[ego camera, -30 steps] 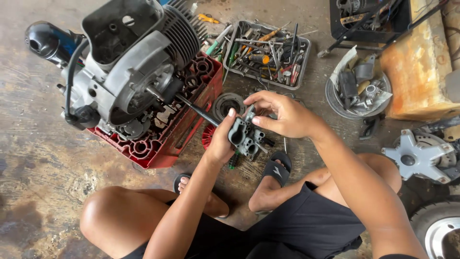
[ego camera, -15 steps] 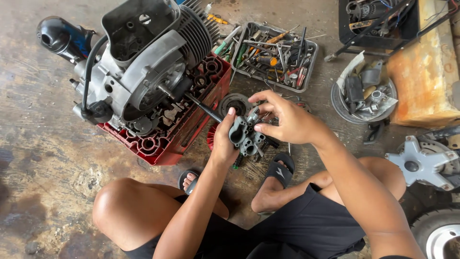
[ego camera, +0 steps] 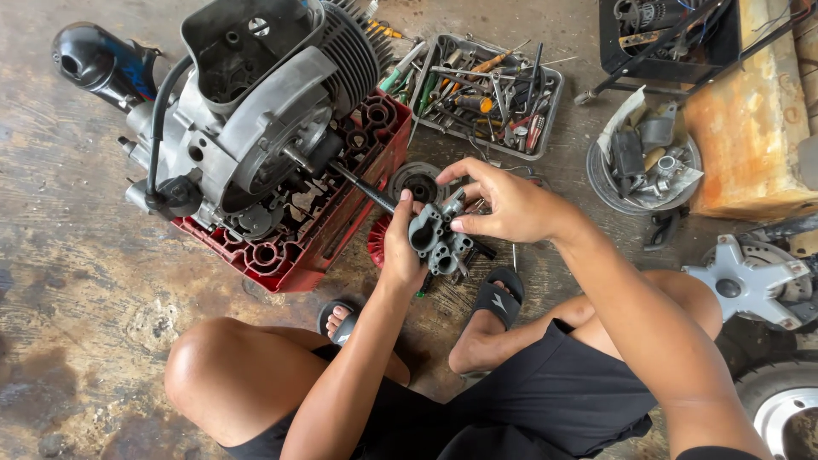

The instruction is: The person sits on the floor and works on a disassembled engine. They use a hammer to tap a metal component, then pick up a cylinder head and use a screwdriver to adjust or remove parts within it.

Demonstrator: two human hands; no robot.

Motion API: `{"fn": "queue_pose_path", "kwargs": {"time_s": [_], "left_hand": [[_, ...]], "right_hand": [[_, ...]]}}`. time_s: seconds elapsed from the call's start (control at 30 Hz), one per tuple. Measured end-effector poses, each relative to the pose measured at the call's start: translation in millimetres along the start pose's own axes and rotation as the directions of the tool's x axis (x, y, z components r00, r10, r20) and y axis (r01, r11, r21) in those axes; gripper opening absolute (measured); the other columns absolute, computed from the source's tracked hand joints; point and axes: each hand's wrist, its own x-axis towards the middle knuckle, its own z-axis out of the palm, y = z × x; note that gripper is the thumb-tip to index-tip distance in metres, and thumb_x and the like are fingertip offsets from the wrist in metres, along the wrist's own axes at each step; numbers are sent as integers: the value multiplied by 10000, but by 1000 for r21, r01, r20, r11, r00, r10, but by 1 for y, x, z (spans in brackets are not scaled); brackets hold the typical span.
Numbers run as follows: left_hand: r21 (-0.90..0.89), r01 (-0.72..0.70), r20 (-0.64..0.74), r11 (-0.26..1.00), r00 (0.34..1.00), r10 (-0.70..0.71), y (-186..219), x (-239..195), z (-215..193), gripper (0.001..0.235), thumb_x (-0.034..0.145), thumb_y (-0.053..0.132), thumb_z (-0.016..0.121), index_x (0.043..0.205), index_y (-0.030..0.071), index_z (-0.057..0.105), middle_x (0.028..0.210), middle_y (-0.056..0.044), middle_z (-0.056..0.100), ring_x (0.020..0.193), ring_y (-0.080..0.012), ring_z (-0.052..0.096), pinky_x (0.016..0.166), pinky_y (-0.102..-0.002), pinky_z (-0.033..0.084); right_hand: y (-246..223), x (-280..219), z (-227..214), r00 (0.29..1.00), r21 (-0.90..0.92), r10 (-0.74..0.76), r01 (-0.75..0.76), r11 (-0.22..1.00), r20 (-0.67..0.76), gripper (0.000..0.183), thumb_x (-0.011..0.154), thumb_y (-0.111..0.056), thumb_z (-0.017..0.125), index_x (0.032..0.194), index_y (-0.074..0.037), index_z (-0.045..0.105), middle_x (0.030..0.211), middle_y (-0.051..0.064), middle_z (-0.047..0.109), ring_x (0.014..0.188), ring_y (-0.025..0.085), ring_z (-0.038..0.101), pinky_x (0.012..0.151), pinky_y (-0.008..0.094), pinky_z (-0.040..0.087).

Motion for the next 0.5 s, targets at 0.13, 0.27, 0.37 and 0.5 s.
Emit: {"fn": "queue_pose_path", "kwargs": {"time_s": [0.13,0.27,0.37,0.5], "left_hand": [[19,-8,-13,1000,1000,8,-10,16,-13,446,952,478,661,797,63,614,646,-77,561,603,-187,607,544,-284,504],[-44,56,-23,997,998,-57,-2,5,-2,478,952,523,640,905,48,665,841,-169,672,799,-281,679,740,-384,574],[-91,139,33,986,990,-137,-2,6,2,616,949,587,604,1141,4,655,1134,-277,657,1073,-393,641,961,-520,515],[-171,157,40,973,988,-152,0,9,5,740,930,571,632,1350,-37,598,1335,-317,604,1262,-428,579,1100,-566,436]], "right_hand": [[-10,-2,6,999,-24,0,0,1000,-41,666,852,-30,779,1437,-71,463,1124,208,751,977,258,683,902,395,561],[-27,-12,17,938,-299,-183,92,950,-293,423,852,-4,760,1226,22,565,1290,276,630,1131,398,691,943,512,586],[-21,-22,24,838,-392,-343,171,904,-425,224,889,6,716,1094,-1,628,1289,185,628,1114,344,691,901,474,603],[3,-32,39,696,-487,-483,216,846,-531,138,878,56,683,959,-56,689,1008,91,657,872,215,630,765,338,564]]}}
